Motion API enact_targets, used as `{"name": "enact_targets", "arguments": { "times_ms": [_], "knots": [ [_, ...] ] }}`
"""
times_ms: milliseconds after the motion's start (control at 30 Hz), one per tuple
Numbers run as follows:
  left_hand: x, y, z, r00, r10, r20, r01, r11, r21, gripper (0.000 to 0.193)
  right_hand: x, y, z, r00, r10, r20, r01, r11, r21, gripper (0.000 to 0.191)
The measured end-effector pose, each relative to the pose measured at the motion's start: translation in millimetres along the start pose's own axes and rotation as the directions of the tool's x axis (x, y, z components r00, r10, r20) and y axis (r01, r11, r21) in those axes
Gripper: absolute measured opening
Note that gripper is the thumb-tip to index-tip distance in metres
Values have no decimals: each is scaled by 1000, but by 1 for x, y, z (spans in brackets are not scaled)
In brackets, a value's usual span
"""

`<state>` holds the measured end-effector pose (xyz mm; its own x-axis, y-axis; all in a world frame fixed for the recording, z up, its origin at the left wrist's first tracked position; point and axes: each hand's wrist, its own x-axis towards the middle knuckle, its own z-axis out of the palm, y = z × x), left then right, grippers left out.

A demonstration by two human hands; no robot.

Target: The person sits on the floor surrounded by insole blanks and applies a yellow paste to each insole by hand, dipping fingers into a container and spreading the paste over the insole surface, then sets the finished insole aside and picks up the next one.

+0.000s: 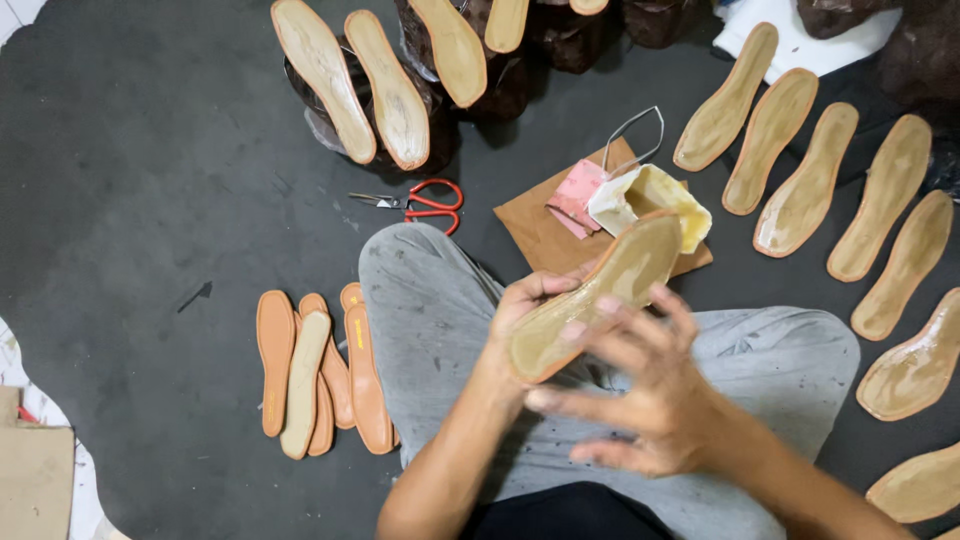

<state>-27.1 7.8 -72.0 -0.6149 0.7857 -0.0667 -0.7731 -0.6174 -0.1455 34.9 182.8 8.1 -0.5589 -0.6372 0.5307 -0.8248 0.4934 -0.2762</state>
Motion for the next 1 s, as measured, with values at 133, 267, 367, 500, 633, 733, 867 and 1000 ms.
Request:
{"name": "enact_targets", "arguments": {
  "times_ms": [133,267,367,500,633,733,867,1000],
  "knots": [
    [-17,16,11,993,-92,-75,94,996,14,59,2,47,-27,964,246,96,-248,969,11,115],
    [-21,20,26,970,-187,156,199,978,-62,62,-4,66,-28,852,469,234,-486,874,19,140],
    [-14,3,29,947,308,89,-253,890,-379,77,-3,45,-11,801,568,190,-592,799,108,146],
    [-2,-5,21,705,677,213,-697,604,386,67,-1,21,10,737,622,265,-672,631,388,140],
    [-23,6,13,787,600,145,-612,728,308,63,-16,68,19,682,729,-48,-713,679,177,72],
    [-38,6,14,827,551,113,-555,766,325,62,-32,134,29,680,730,-65,-717,644,-266,44],
    [-44,-1,23,878,467,101,-465,884,-46,60,-46,174,55,676,737,25,-687,642,-340,51],
    [-49,-1,29,899,438,-17,-438,893,-103,67,-52,178,55,638,758,140,-598,601,-530,49]
  ]
}}
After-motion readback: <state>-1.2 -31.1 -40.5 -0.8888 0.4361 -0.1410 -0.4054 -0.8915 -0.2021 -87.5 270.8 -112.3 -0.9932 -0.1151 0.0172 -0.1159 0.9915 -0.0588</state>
